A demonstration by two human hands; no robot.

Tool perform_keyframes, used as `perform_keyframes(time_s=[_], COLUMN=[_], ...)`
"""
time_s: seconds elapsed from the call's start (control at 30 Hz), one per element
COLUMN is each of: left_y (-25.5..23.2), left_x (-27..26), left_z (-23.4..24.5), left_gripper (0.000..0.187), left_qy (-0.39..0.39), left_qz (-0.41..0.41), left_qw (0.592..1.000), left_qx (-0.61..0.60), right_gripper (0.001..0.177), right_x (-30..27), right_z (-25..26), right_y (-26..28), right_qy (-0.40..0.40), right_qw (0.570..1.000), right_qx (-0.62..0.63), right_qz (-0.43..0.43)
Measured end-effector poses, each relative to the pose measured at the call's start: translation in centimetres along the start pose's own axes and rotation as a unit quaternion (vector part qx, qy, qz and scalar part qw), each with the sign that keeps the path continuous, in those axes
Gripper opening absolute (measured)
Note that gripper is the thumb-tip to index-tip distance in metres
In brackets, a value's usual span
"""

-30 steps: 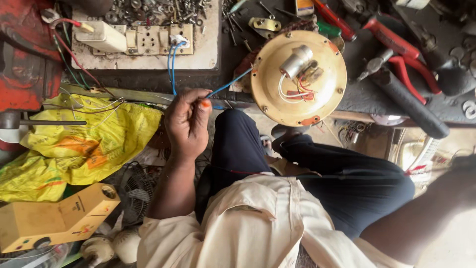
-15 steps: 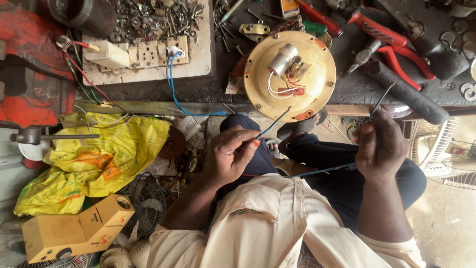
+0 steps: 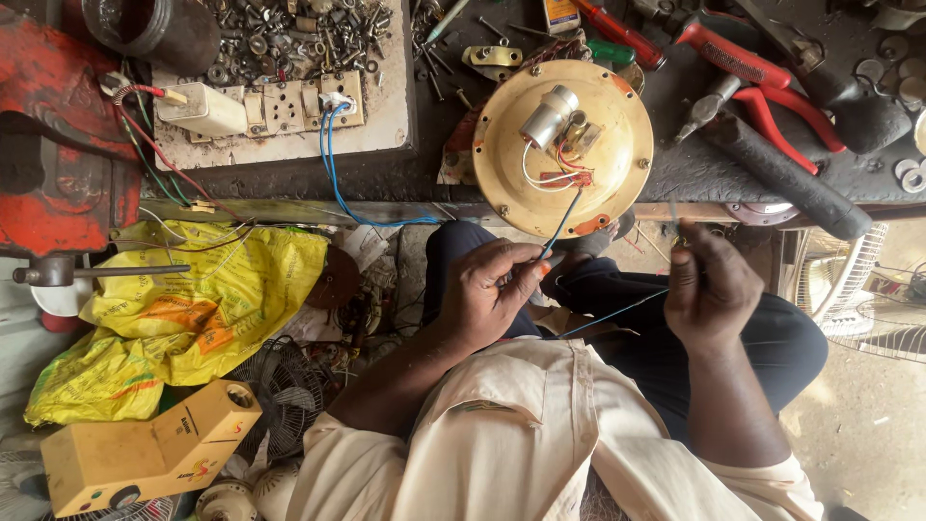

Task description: The person is repairing an electrical component, likely a ceiling fan motor base. They strip wires, connect them to terminals, and use a screwdriver to tighten the connections.

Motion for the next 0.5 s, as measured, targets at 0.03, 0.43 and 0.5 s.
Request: perform_keyframes(time_s=[0.03,0.43,0.5], left_y=[-0.1,0.1,0.2], left_x=[0.1,0.7,0.6], left_z=[-0.1,-0.2,-0.2], left_gripper=[0.015,0.015,0.015], left_qy=[-0.001,-0.009,-0.006], left_qz=[-0.004,-0.026,-0.017], left_qw=[1.000,0.999,1.000], left_qx=[0.007,0.031,0.022], right_gripper=[0.016,0.018,0.018], right_x=[0.3,1.1,1.0], right_z=[-0.2,-1.3,-1.4], right_y=[0.3,2.1,2.3], right_qy=[0.010,0.050,0.051], right_qw=[1.000,0.999,0.998], right_qx=[0.012,0.004,0.011], right_qz=[-0.010,0.013,0.025])
Point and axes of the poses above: each hand's wrist, its own x-axis towards the middle knuckle, its own z-axis out of the back of the hand, y = z × x, the point moved 3 cm from there along x, towards the middle knuckle, and after that the axes turned 2 degrees about -z, right-handed, at the moved point
